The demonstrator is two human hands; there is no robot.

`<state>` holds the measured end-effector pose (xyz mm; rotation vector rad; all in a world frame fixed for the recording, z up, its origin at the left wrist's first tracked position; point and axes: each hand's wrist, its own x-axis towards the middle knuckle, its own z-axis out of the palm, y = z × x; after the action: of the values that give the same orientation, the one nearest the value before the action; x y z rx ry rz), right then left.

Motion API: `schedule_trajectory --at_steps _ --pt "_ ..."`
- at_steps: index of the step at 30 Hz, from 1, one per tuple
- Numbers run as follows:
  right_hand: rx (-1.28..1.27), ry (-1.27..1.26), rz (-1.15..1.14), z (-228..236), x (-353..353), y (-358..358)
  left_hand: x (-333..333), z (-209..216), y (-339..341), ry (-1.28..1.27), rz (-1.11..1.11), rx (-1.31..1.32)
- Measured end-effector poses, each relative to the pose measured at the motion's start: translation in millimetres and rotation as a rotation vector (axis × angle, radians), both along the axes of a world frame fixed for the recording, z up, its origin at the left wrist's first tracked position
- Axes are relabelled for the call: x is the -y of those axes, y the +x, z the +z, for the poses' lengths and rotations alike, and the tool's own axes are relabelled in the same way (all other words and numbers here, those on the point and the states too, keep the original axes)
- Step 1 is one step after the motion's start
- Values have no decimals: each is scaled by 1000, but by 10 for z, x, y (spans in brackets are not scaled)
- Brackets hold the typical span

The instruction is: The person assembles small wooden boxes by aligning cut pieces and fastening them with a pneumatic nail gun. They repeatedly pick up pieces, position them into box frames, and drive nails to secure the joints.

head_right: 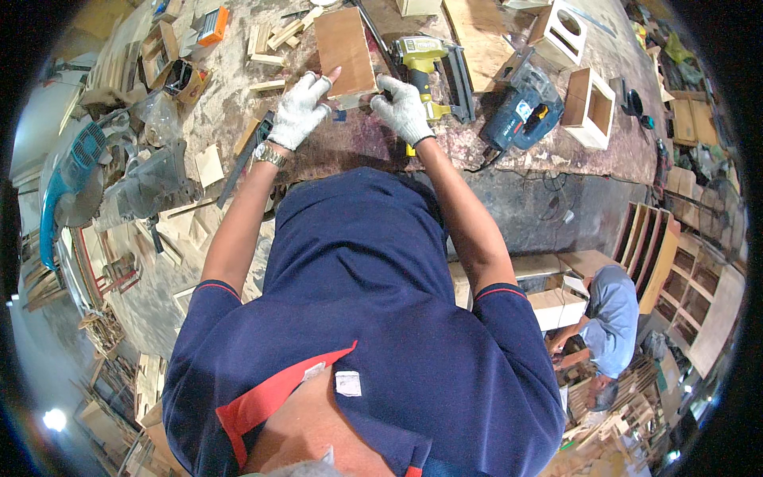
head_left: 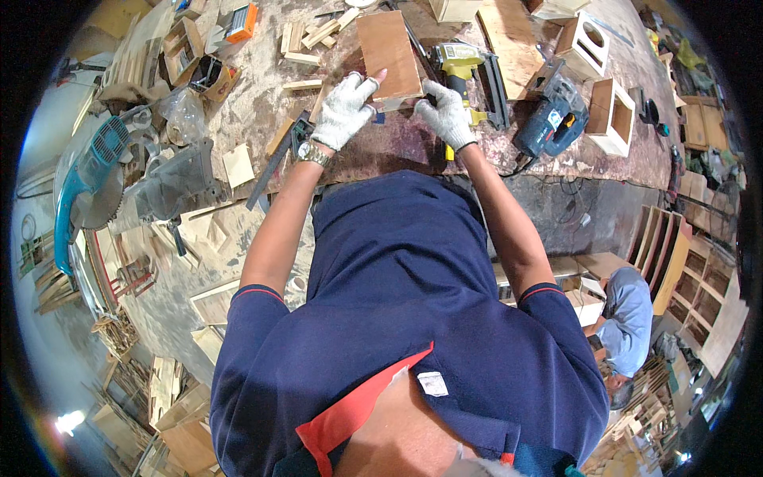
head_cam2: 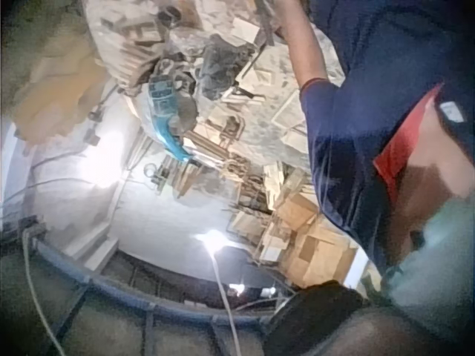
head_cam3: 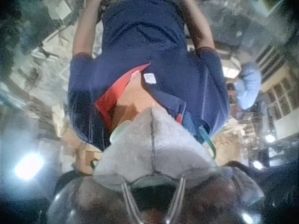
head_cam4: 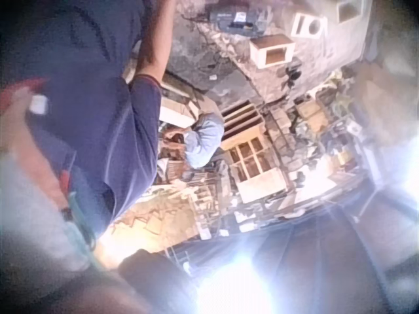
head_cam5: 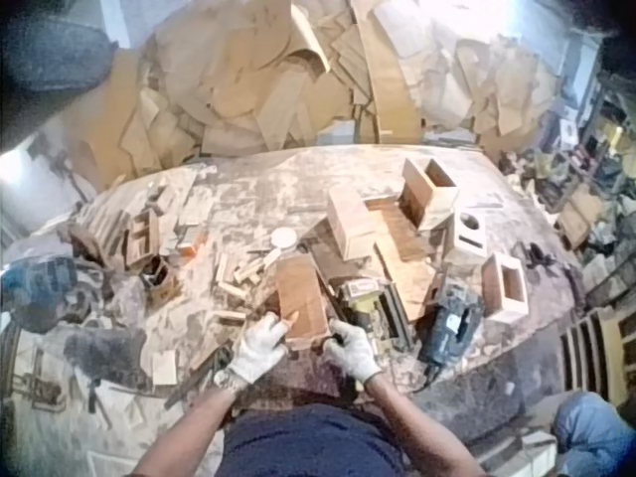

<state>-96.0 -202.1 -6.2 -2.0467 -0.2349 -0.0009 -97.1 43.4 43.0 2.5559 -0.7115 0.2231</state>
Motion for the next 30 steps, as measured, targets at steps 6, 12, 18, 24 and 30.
schedule_trajectory --at_steps 6,12,18,24,30 --pt "3 174 42 28 -63 16 -61 -110 25 22 -9 -6" --pt "6 107 52 4 -34 74 326 -529 -350 -351 484 -220" --pt "-179 226 100 -35 10 120 921 -911 -361 -438 788 -369" --pt "-11 -20 130 28 61 157 1200 -997 -188 -800 931 -200" --pt "-58 66 140 74 76 158 1226 -1077 -188 -592 1033 -303"
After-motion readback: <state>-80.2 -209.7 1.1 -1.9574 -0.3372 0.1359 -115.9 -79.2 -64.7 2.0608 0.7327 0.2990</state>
